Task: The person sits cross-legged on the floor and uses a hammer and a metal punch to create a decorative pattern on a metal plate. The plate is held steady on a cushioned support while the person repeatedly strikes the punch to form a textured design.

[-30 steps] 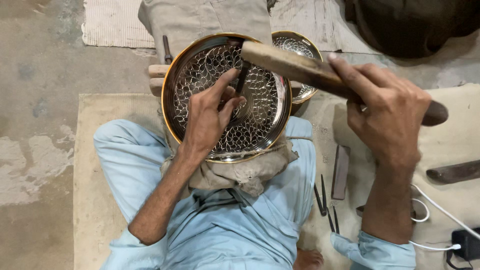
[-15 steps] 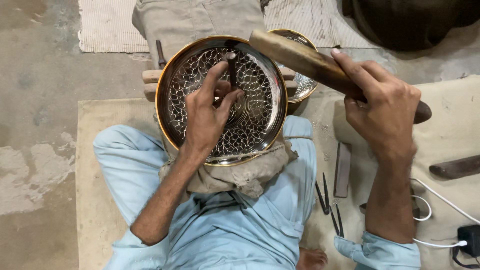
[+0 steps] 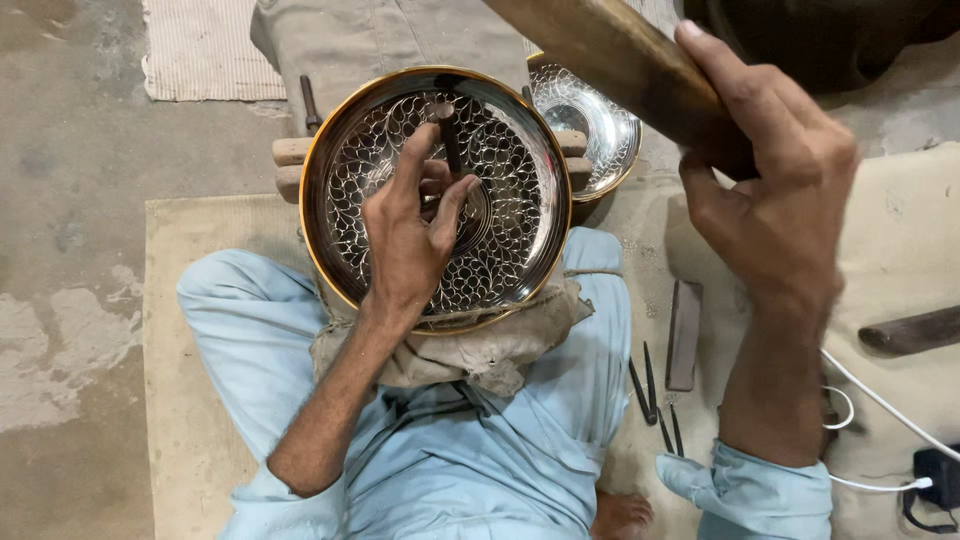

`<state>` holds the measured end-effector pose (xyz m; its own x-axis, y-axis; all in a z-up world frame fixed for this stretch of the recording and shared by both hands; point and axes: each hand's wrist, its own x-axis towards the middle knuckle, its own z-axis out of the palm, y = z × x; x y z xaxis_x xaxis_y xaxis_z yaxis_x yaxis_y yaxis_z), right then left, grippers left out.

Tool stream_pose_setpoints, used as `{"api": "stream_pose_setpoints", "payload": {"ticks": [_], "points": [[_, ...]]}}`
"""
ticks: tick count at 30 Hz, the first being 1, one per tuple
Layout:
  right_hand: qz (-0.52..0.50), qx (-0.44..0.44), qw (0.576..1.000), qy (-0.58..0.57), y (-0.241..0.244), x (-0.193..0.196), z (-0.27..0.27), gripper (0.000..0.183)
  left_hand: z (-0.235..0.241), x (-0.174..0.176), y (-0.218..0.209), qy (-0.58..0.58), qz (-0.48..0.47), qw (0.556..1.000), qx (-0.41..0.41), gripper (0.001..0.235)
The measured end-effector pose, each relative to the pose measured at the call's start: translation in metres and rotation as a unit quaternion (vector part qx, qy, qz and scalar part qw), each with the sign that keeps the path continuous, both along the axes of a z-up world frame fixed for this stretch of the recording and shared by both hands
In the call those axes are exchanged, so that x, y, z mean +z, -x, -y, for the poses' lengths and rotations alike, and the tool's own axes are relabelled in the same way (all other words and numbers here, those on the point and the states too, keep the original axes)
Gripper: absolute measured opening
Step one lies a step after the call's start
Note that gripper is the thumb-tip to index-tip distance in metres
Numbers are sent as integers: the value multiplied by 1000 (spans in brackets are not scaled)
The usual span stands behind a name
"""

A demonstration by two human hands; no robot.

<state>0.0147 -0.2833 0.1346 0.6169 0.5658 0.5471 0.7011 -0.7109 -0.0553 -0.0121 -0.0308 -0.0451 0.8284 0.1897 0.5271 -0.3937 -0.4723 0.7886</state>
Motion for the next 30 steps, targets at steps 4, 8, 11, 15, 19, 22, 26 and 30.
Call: {"api": "stream_pose_setpoints", "payload": {"ticks": [4,8,11,15,19,22,26,30], "points": [[108,-41,980,164,3,16,-2,68,0,1,3,12,-7,1000,-11,54],[47,-16,998,48,1,15,-3,64,-1,4,6,13,20,1000,-18,57],[114,-37,983,142,-2,15,-3,58,0,6,4,1,-6,1000,-7,55],[62,-23,996,60,-3,16,-10,60,-1,5,4,3,-1,1000,-9,55],[47,-74,983,161,2,21,-6,51,0,5,-2,-14,-6,1000,-19,56],[99,-66,979,163,3,15,0,64,1,6,-5,-17,-11,999,-27,55],[92,-63,985,129,0,4,12,70,-2,8,-3,-25,-23,998,-47,54],[41,-45,997,45,-2,-2,18,73,0,14,-6,-47,-49,996,-54,53]]}}
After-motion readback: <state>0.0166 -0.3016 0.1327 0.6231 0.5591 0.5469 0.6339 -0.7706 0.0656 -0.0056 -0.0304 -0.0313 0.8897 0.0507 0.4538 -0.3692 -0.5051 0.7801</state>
